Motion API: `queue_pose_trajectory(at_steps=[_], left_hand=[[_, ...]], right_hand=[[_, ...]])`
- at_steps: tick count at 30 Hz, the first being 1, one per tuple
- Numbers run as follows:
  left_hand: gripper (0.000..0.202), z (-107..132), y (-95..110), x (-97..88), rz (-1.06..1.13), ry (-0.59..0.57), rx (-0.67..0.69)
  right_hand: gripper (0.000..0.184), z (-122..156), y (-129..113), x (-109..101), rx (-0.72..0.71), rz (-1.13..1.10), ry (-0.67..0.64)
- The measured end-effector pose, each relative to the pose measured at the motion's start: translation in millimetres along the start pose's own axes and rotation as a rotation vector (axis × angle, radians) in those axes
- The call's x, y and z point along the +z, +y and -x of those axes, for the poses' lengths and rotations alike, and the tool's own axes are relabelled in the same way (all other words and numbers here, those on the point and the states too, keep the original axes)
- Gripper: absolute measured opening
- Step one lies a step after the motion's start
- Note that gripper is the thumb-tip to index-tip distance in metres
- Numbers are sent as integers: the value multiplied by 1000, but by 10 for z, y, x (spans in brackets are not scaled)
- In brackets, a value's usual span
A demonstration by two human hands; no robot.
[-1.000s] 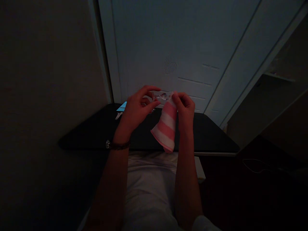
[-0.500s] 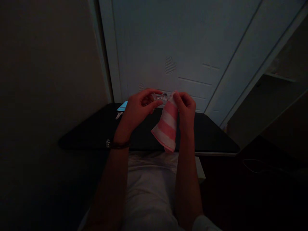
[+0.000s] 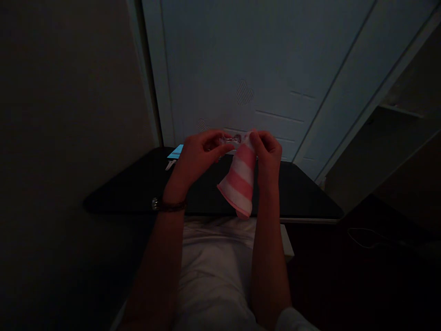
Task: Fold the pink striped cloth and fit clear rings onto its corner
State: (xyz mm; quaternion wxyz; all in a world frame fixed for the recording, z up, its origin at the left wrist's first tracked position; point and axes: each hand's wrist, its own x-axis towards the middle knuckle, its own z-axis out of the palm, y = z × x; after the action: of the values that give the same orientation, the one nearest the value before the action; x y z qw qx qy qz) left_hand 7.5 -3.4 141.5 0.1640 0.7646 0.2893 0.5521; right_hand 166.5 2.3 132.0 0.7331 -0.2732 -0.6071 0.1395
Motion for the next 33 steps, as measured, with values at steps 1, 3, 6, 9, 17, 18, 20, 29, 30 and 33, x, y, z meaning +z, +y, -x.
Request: queue_pose_trajectory(at_steps=[1, 3, 6, 9, 17, 18, 20, 29, 30, 33], left_hand=[[26, 0, 0, 1, 4, 3, 1], [28, 2, 4, 6, 12, 15, 8], [34, 9, 12, 14, 23, 27, 14], [33, 15, 14, 16, 23, 30, 25], [24, 7, -26, 9, 0, 16, 2], [24, 7, -28, 8, -1, 16, -1], [24, 10, -27, 9, 7, 21, 0], [25, 12, -26, 14, 39, 46, 6], [25, 10, -25, 13, 30, 54, 10], [28, 7, -16, 14, 9, 78, 25]], right_hand=[[25, 1, -3, 2, 2, -1, 0], [25, 2, -7, 6, 6, -5, -3], [24, 4, -7, 11, 4, -19, -8], [24, 4, 0, 11, 0, -21, 0], [26, 6, 9, -1, 1, -2, 2], [26, 8, 11, -1, 0, 1, -3], [25, 11, 16, 2, -1, 0, -10], [24, 21, 22, 10, -7, -12, -16], [24, 21, 25, 10, -4, -10, -13], [24, 20, 36, 12, -6, -21, -7]])
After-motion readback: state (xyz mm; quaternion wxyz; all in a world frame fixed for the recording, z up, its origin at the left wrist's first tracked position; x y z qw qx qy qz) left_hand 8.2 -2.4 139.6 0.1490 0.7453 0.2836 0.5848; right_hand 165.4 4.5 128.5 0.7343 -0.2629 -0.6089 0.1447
